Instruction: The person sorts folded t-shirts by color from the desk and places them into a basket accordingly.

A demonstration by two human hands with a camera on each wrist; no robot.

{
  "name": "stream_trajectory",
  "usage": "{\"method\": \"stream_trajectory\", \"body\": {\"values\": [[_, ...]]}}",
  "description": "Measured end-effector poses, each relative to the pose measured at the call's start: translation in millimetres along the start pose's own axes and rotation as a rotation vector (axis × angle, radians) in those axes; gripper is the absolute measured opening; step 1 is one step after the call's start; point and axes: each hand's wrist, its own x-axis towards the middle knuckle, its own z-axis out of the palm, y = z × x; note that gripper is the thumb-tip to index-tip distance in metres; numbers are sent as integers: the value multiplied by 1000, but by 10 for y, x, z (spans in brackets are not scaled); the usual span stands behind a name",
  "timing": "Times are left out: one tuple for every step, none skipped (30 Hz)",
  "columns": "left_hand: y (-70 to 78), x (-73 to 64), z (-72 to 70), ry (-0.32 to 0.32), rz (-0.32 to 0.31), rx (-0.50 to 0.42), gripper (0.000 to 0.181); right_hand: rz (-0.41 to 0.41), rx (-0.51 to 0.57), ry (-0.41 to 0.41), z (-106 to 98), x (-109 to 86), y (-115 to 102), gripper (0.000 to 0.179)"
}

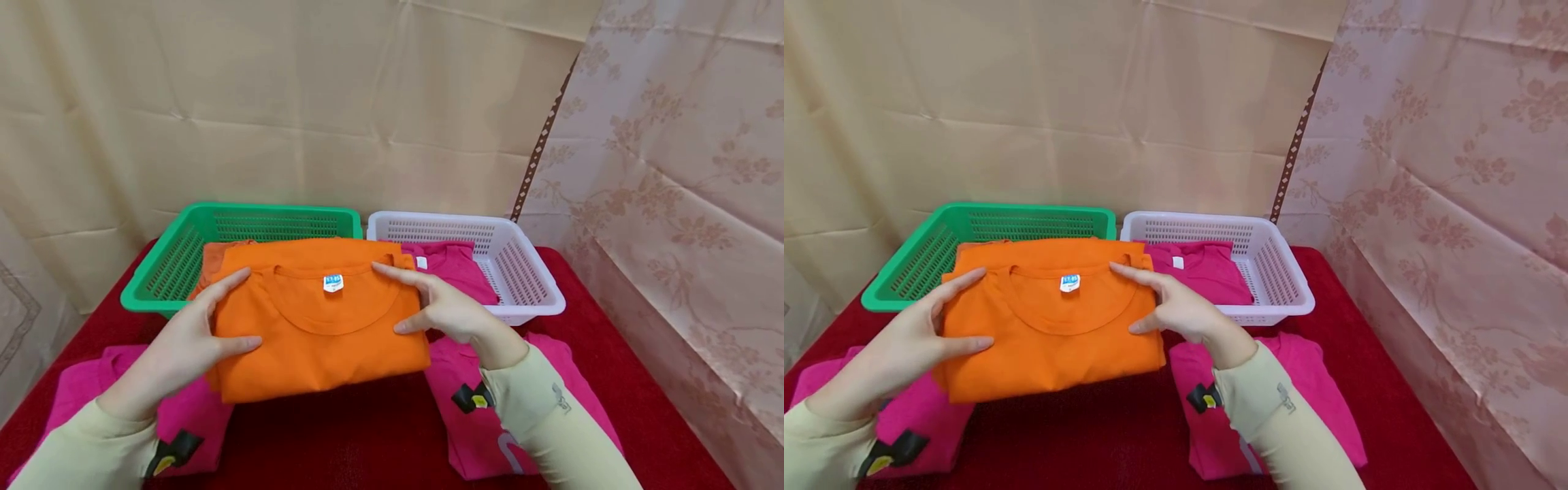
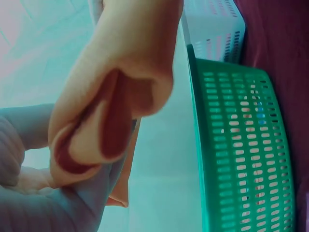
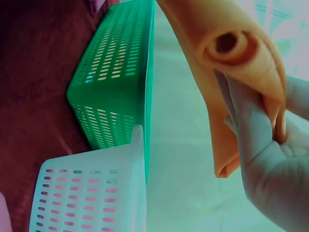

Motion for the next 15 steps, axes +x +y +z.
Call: {"method": "stream_trajectory", "body": {"values": [[-3, 19, -14, 4, -8, 13, 96, 16, -2, 17, -1, 32, -13, 86], [-4, 38, -31, 16, -14, 37, 95, 29, -9, 34, -3, 64, -27, 84], [-5, 56, -47, 25, -21, 50, 94, 41, -18, 51, -7, 97, -41, 83], [-6, 75, -64, 33, -26, 54, 93, 47, -27, 64, -11, 133, -54, 82], [-7, 94, -80, 44, -29, 60, 91, 46, -37, 78, -16, 170, -65, 80], [-8, 112, -95, 57, -32, 71, 90, 45, -49, 90, -19, 206, -78, 79], [-10, 128, -109, 73, -34, 82, 89, 43, -62, 105, -20, 240, -92, 77], [-13, 146, -121, 92, -28, 100, 87, 37, -74, 117, -20, 279, -102, 75], [-15, 161, -133, 109, -23, 108, 85, 34, -85, 134, -17, 317, -111, 72], [-20, 175, -143, 131, -18, 112, 83, 24, -102, 152, -9, 355, -120, 70], [-24, 188, -153, 149, -16, 112, 81, 20, -120, 178, 0, 393, -126, 68], [-29, 200, -163, 166, -17, 112, 78, 12, -137, 201, 10, 433, -129, 65], [-32, 209, -172, 184, -21, 115, 74, -1, -150, 220, 21, 473, -125, 62], [-35, 217, -184, 197, -34, 115, 71, -12, -159, 236, 34, 513, -122, 59], [-38, 223, -199, 203, -55, 107, 67, -15, -160, 255, 50, 549, -118, 56]]}}
